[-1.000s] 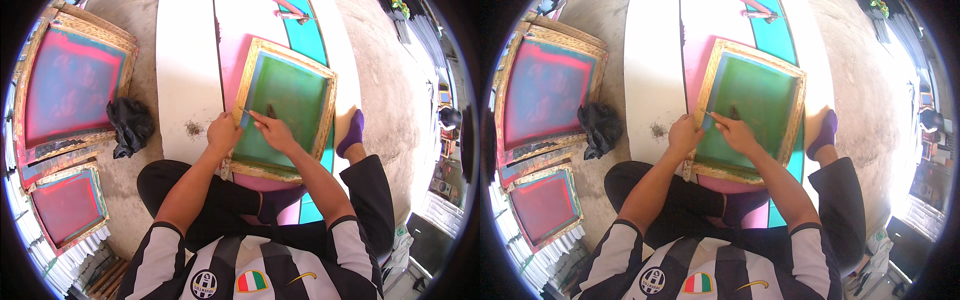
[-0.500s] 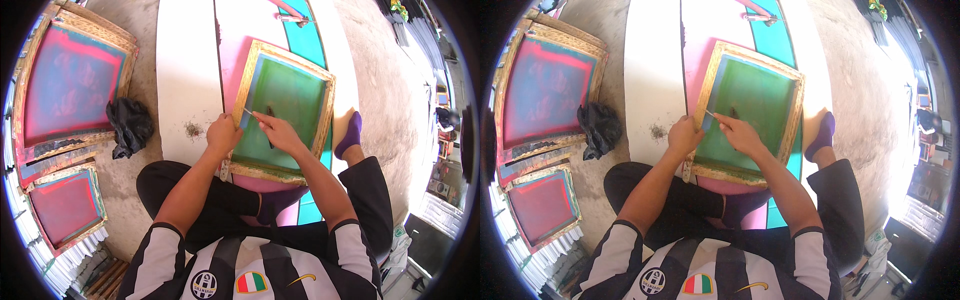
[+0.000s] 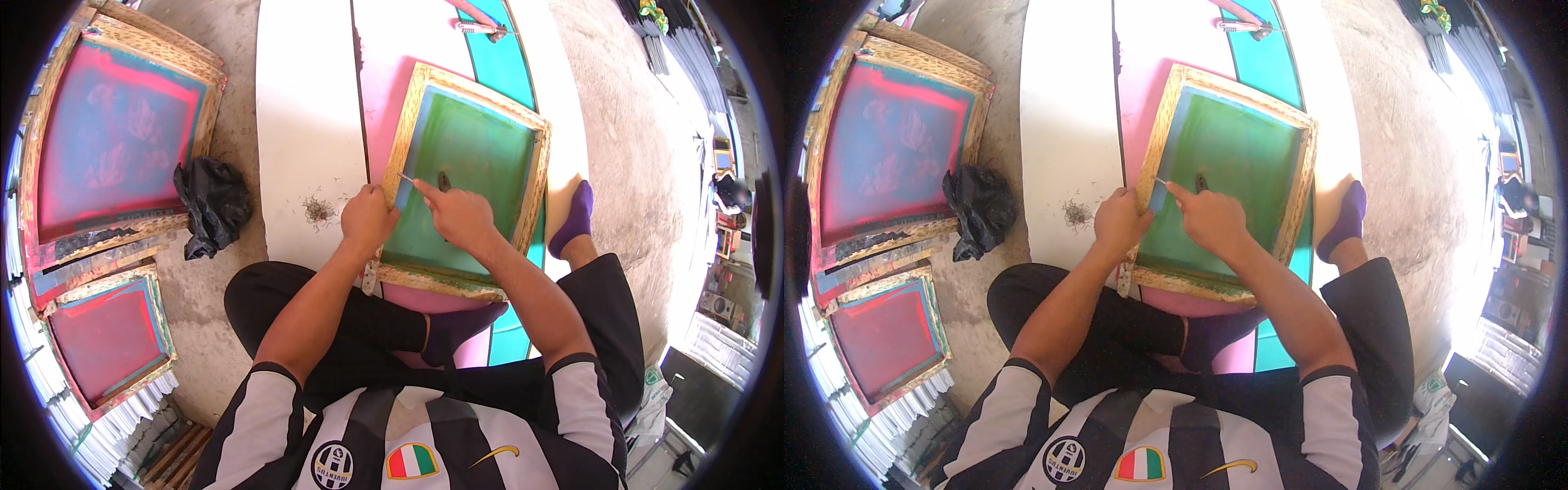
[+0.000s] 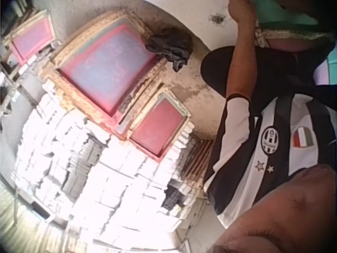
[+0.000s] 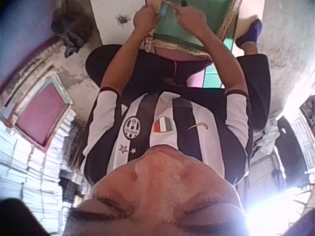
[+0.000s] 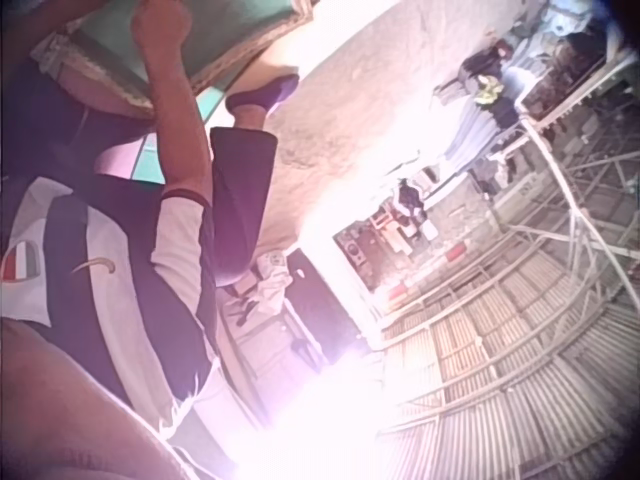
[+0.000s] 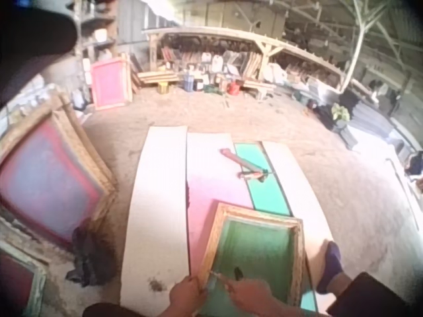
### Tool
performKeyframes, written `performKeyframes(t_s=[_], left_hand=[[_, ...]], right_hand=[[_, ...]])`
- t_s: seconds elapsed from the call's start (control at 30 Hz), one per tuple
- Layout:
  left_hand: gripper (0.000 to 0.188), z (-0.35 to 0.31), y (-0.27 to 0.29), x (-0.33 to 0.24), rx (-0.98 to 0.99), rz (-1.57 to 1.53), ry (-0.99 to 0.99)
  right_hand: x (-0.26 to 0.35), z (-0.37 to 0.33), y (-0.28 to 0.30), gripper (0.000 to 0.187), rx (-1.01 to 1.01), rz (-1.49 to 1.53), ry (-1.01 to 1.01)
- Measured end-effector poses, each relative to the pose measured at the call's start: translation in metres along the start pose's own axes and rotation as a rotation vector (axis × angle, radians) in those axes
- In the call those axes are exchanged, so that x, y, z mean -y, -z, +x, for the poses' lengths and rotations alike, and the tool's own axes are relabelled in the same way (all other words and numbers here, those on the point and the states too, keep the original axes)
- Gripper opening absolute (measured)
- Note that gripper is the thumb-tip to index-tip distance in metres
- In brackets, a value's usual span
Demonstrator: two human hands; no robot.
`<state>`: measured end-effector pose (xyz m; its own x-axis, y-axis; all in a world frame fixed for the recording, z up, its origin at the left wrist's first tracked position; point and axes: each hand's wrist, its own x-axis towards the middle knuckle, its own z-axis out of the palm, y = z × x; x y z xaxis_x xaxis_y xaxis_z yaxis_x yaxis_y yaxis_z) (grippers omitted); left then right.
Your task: The person uses a small metal tool to scrape or pry along the inner edge of a green screen frame resting on a pink surface. The hands work continuously along the frame's perimeter, removing material or adjusting the edge.
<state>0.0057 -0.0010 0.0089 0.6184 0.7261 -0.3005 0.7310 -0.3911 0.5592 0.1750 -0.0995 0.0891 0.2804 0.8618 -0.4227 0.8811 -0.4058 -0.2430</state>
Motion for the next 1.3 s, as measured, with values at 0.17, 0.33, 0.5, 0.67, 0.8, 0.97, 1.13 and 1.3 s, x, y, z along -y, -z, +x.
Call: performKeyframes(t_s=[0.17,0.33,0.5,0.67,0.8,0.97,1.13,1.3], left_hand=[[0.034,0.000,-0.007,0.002,-0.046,0.007,-0.018],[0.033,0.001,-0.009,0.005,-0.059,-0.002,-0.020],[0.033,0.002,-0.008,0.000,-0.077,-0.026,-0.028],[0.034,0.004,-0.008,0.007,-0.060,-0.032,-0.033],[0.034,0.002,-0.006,0.004,-0.030,-0.004,-0.007],[0.036,0.001,-0.001,-0.004,0.006,0.005,0.018],[0.036,0.004,-0.002,0.005,-0.003,0.014,-0.020],[0.037,0.003,0.002,-0.002,0.022,0.029,0.019]], right_hand=[[-0.013,0.011,-0.017,0.043,0.089,0.151,0.013],[-0.017,0.011,-0.015,0.045,0.103,0.202,0.008],[-0.046,0.019,-0.049,0.046,0.023,0.440,0.116],[-0.035,0.015,-0.055,0.046,0.158,0.739,-0.071],[-0.033,0.010,-0.051,0.049,-0.021,0.249,0.100],[-0.050,0.025,-0.060,0.050,0.174,0.957,-0.028],[-0.037,0.020,-0.052,0.044,0.238,1.034,-0.126],[-0.032,0.020,-0.045,0.042,0.222,0.992,-0.163]])
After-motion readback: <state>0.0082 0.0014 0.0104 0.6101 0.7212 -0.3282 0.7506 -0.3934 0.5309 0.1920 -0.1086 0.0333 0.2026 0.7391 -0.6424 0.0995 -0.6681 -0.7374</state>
